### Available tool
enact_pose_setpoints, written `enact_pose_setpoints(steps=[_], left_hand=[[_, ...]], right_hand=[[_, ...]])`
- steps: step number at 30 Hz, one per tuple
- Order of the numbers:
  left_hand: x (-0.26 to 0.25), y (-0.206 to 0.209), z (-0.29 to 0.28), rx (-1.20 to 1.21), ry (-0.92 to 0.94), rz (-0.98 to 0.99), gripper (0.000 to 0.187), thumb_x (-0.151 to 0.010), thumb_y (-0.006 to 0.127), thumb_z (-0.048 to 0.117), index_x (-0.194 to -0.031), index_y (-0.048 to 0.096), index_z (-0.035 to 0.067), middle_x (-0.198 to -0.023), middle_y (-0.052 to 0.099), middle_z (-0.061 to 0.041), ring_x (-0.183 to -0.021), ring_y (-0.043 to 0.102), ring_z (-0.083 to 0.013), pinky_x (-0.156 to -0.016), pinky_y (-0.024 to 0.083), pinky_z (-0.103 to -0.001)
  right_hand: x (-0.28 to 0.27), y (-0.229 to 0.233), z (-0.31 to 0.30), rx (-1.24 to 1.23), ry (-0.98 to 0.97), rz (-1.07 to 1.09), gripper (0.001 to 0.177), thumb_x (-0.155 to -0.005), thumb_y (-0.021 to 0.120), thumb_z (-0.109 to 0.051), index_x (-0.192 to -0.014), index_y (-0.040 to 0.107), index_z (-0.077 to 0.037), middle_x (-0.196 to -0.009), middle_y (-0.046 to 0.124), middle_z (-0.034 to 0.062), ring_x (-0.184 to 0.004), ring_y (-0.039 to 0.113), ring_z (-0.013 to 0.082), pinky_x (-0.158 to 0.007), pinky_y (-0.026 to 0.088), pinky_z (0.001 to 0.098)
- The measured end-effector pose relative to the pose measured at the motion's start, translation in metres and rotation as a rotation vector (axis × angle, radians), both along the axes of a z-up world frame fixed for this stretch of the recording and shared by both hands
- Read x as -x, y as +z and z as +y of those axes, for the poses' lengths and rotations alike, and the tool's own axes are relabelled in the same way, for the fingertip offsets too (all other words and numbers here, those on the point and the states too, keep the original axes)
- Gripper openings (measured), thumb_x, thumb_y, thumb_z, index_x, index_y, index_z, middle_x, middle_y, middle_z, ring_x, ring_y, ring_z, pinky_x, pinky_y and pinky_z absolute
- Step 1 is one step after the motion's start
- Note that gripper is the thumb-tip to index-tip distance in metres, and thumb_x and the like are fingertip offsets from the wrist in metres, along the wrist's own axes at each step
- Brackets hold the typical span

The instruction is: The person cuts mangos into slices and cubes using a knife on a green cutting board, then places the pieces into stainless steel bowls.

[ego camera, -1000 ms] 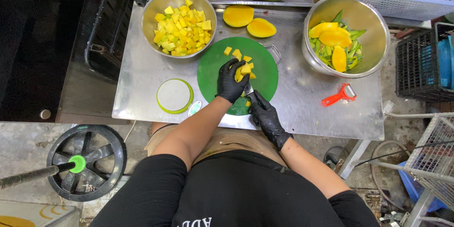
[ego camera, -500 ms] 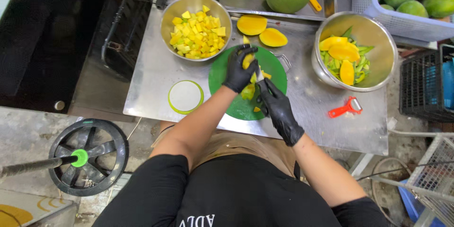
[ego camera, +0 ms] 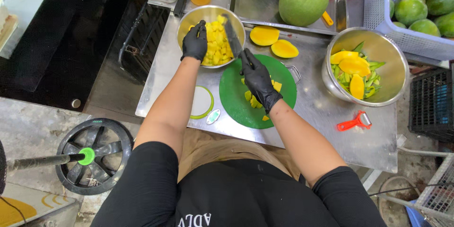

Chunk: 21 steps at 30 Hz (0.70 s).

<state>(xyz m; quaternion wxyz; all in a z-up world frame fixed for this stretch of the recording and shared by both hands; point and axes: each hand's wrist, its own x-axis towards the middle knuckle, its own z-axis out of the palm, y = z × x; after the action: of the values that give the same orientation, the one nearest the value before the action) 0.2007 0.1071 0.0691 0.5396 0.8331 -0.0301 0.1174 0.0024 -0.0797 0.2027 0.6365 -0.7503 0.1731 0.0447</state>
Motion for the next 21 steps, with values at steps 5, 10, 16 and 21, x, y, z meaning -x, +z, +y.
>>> enact_pose_setpoints(steps=[5, 10, 16, 21], left_hand=[[0.06, 0.021, -0.009, -0.18, -0.321, -0.404, 0.043, -0.105, 0.058, 0.024, -0.146, 0.062, 0.014, -0.15, 0.062, -0.013, -0.146, 0.051, -0.0376, -0.124, 0.034, -0.05], [0.087, 0.04, -0.021, -0.587, -0.366, -0.272, 0.069, -0.103, 0.064, 0.036, -0.157, 0.035, 0.006, -0.167, 0.029, -0.02, -0.153, 0.025, -0.0454, -0.12, 0.022, -0.059], [0.157, 0.029, -0.052, -0.327, -0.763, -0.266, 0.118, -0.074, 0.08, 0.057, -0.165, 0.024, 0.007, -0.17, 0.024, -0.019, -0.158, 0.021, -0.0409, -0.13, 0.021, -0.056], [0.26, 0.002, -0.112, -0.759, -0.736, 0.1, 0.151, -0.055, 0.09, 0.073, -0.161, 0.004, 0.009, -0.168, -0.009, -0.024, -0.156, -0.009, -0.0496, -0.119, 0.004, -0.072]], right_hand=[[0.004, 0.009, -0.001, -0.121, -0.033, 0.023, 0.056, -0.099, 0.063, -0.036, -0.152, 0.053, -0.02, -0.074, 0.062, 0.002, -0.049, 0.045, 0.006, -0.045, 0.039, 0.0234], [0.04, 0.01, -0.029, -0.175, -0.063, 0.075, 0.05, -0.1, 0.062, -0.035, -0.147, 0.062, -0.015, -0.08, 0.066, 0.0004, -0.049, 0.045, 0.0041, -0.044, 0.034, 0.0212], [0.134, -0.048, -0.153, -0.138, -0.236, 0.059, 0.053, -0.104, 0.06, -0.031, -0.155, 0.053, -0.017, -0.077, 0.058, 0.0008, -0.05, 0.044, 0.0061, -0.044, 0.036, 0.0233], [0.186, -0.124, -0.174, -0.137, -0.304, 0.111, 0.055, -0.102, 0.06, -0.026, -0.154, 0.048, -0.012, -0.079, 0.071, 0.0079, -0.051, 0.055, 0.0085, -0.046, 0.043, 0.0244]])
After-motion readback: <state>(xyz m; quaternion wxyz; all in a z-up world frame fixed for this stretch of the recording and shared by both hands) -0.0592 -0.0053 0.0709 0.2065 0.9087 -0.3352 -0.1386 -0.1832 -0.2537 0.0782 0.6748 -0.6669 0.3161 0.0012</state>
